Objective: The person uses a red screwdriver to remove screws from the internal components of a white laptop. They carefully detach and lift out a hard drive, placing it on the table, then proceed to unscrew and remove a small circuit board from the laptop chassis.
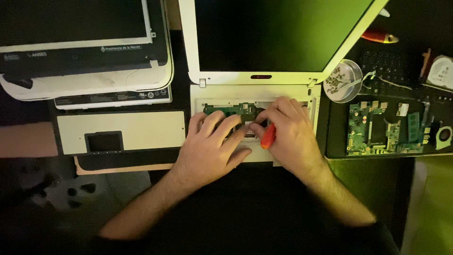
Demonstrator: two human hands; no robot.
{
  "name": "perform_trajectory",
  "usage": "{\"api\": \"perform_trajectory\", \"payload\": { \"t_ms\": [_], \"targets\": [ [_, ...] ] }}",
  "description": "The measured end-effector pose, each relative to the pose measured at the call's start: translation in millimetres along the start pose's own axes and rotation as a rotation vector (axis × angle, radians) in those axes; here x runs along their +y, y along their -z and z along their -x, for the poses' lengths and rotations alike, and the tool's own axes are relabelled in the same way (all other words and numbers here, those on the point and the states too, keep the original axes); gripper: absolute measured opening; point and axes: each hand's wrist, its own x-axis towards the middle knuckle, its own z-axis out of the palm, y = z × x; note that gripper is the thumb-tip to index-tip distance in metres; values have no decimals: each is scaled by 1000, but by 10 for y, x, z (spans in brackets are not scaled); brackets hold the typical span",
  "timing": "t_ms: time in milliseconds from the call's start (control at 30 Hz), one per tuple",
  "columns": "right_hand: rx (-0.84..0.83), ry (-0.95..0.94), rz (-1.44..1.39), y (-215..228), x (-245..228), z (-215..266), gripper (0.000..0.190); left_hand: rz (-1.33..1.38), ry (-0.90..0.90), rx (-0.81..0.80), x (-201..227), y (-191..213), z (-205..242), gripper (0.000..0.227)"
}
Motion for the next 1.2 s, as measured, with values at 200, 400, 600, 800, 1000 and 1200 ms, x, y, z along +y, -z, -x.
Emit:
{"api": "perform_trajectory", "payload": {
  "t_ms": [200, 400, 600, 800, 1000, 1200],
  "targets": [
    [15, -40, -15, -90, 78, 58, 16, -66, -38, 44, 0, -16, -3, 42],
    [-37, -62, -22, -20, 57, -3, 13, -48, -64, -1, -11, 64, -50, 45],
    [11, -51, -62, -39, 58, -9, 10, -26, -16, 3, -9, -22, -15, 56],
    [-25, -123, -298, 35, 92, 84, 6, 99, 28, 47, 1, 7, 14, 42],
    [34, 21, -502, 89, 42, 248, 8, 34, -31, 214, 128, -55, -61, 49],
    [45, 130, -676, 160, 87, 279, 9, 553, 144, 131, 230, -110, -121, 35]
  ]
}}
